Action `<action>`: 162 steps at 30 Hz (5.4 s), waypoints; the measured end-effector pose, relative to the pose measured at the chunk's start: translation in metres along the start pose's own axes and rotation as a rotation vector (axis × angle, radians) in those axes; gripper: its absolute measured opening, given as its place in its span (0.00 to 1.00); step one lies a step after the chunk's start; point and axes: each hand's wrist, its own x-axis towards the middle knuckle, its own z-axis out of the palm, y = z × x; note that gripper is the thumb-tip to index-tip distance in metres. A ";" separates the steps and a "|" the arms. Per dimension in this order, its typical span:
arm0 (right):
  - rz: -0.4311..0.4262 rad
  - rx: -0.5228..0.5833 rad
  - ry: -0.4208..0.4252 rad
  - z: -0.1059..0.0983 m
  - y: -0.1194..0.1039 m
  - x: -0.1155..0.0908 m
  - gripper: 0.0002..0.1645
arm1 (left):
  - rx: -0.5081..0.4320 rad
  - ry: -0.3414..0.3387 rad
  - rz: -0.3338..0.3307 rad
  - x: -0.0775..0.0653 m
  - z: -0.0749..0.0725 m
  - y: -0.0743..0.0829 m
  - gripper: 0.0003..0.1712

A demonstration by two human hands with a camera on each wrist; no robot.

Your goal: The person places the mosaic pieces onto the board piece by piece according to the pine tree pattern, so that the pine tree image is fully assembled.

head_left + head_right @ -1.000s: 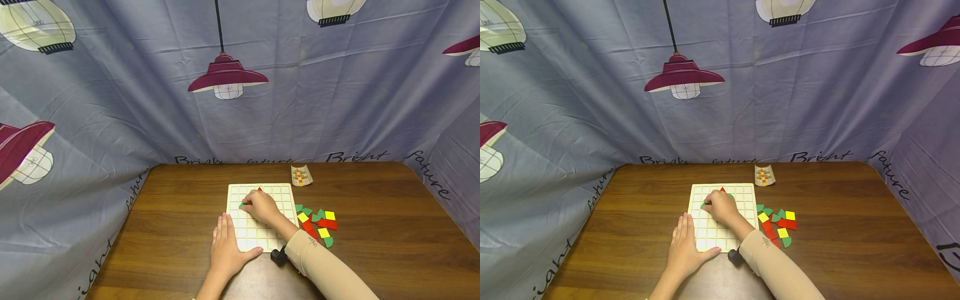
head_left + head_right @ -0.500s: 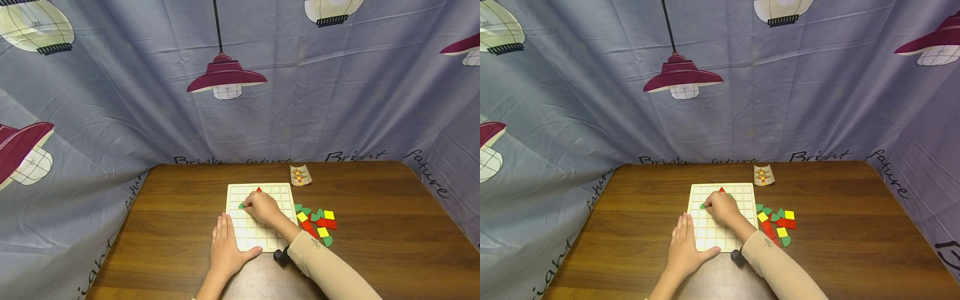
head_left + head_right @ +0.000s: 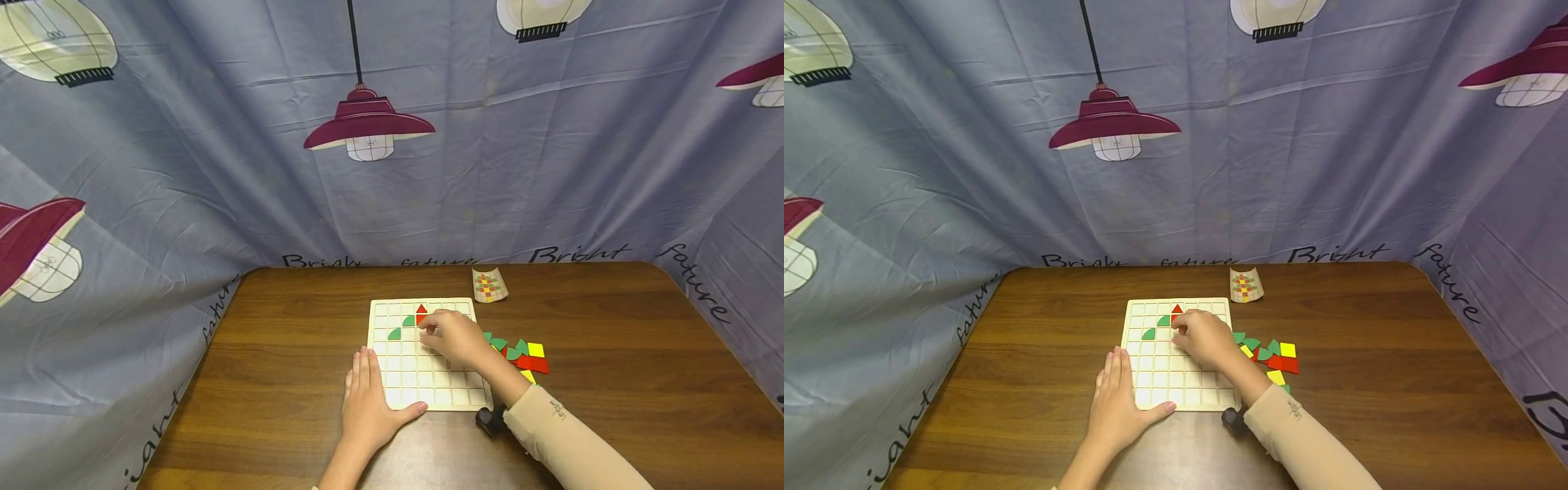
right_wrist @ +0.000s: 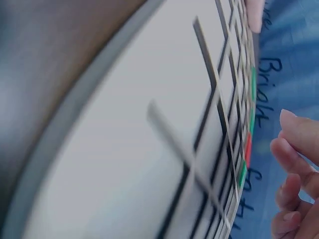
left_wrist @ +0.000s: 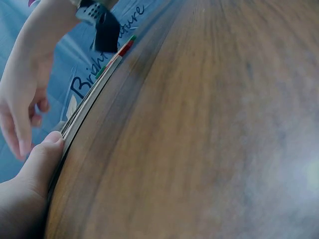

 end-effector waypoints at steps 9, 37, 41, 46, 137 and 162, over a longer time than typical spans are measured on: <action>0.029 -0.067 -0.023 -0.041 0.038 -0.032 0.17 | -0.007 -0.046 -0.026 0.000 -0.001 0.001 0.81; 0.070 -0.161 -0.003 -0.085 0.136 -0.120 0.13 | -0.017 -0.036 -0.017 0.000 -0.004 0.001 0.80; 0.069 -0.166 -0.003 -0.083 0.138 -0.119 0.12 | -0.012 -0.035 -0.016 0.000 -0.004 0.001 0.80; 0.062 -0.161 0.003 -0.082 0.140 -0.118 0.12 | -0.004 -0.024 -0.011 0.000 -0.002 0.001 0.80; 0.020 0.142 -0.005 0.033 0.006 0.028 0.07 | 0.012 -0.024 0.006 0.002 -0.003 0.000 0.79; -0.005 0.044 0.032 0.032 -0.001 0.023 0.05 | -0.008 -0.017 -0.006 0.002 -0.003 0.000 0.80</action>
